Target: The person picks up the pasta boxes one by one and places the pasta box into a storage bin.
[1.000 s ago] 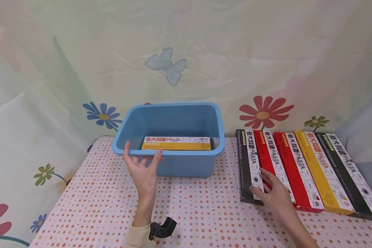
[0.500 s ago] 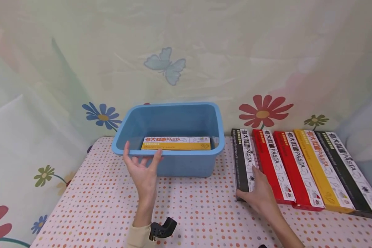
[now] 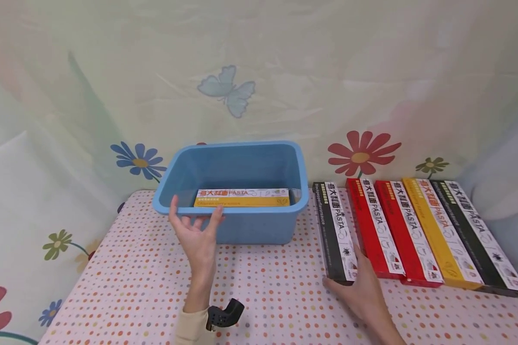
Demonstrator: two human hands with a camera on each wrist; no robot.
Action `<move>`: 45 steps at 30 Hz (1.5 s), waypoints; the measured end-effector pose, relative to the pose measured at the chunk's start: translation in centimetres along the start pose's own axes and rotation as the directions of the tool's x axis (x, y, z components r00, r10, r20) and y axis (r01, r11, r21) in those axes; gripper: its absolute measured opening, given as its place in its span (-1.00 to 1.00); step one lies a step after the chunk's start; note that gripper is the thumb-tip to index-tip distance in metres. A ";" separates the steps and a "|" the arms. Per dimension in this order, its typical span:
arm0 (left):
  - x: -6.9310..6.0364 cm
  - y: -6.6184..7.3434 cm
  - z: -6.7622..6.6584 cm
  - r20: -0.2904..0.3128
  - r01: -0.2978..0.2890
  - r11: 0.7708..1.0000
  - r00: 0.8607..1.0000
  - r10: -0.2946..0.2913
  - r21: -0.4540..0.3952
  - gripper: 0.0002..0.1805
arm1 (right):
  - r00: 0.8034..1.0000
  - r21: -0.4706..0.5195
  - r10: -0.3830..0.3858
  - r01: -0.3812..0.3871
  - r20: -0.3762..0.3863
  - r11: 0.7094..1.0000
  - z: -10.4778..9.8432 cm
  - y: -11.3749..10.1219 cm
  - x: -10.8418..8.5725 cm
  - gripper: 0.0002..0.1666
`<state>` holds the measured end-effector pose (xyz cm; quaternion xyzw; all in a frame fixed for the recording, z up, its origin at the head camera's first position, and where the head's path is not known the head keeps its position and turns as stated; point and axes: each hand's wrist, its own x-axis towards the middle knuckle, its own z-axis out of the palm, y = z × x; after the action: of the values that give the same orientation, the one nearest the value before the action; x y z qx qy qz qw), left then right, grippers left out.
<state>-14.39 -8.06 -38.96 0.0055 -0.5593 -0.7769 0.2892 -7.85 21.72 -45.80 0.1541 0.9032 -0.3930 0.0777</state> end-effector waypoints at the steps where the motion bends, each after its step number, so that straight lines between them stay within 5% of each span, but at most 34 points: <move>1: 0.1 0.0 0.0 -0.001 -0.001 1.000 1.000 0.001 0.000 0.11 | 1.000 0.018 -0.001 0.001 -0.014 1.000 0.3 -0.1 0.0 0.58; 9: 0.2 0.0 0.0 -0.003 0.006 1.000 1.000 -0.006 0.010 0.11 | 0.990 0.095 -0.001 0.015 -0.144 0.995 1.7 -0.5 0.1 0.72; 17: 0.1 0.1 0.1 -0.001 0.002 1.000 1.000 -0.002 0.006 0.12 | 0.968 0.083 -0.055 0.077 -0.243 0.994 2.2 -0.4 0.1 0.38; 24: 0.2 0.1 0.2 -0.007 0.022 1.000 1.000 -0.022 0.000 0.12 | 0.951 0.083 0.014 0.012 -0.308 0.996 2.1 -0.5 -0.3 0.32; 32: 0.2 0.0 0.3 -0.004 0.022 1.000 1.000 -0.022 -0.001 0.12 | 0.952 0.135 0.129 -0.094 -0.276 0.986 0.5 -0.7 -1.9 0.25; 39: 0.2 -0.1 0.4 0.009 0.023 1.000 1.000 -0.023 -0.021 0.13 | 0.943 0.211 0.255 -0.211 -0.212 0.954 -4.4 -0.7 -3.7 0.22; 43: 0.1 0.0 0.3 0.001 0.015 1.000 1.000 -0.015 -0.023 0.12 | 0.951 0.159 0.086 -0.039 -0.297 0.987 -7.5 -1.2 -4.3 0.16; 45: 0.1 0.0 0.2 -0.001 0.015 1.000 1.000 -0.015 -0.026 0.12 | 0.935 0.106 -0.052 0.094 -0.351 0.990 -8.8 -1.7 -4.2 0.12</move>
<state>-14.59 -7.91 -38.86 0.0063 -0.5487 -0.7863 0.2839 -4.64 26.17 -37.62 0.1919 0.8824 -0.4162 -0.1070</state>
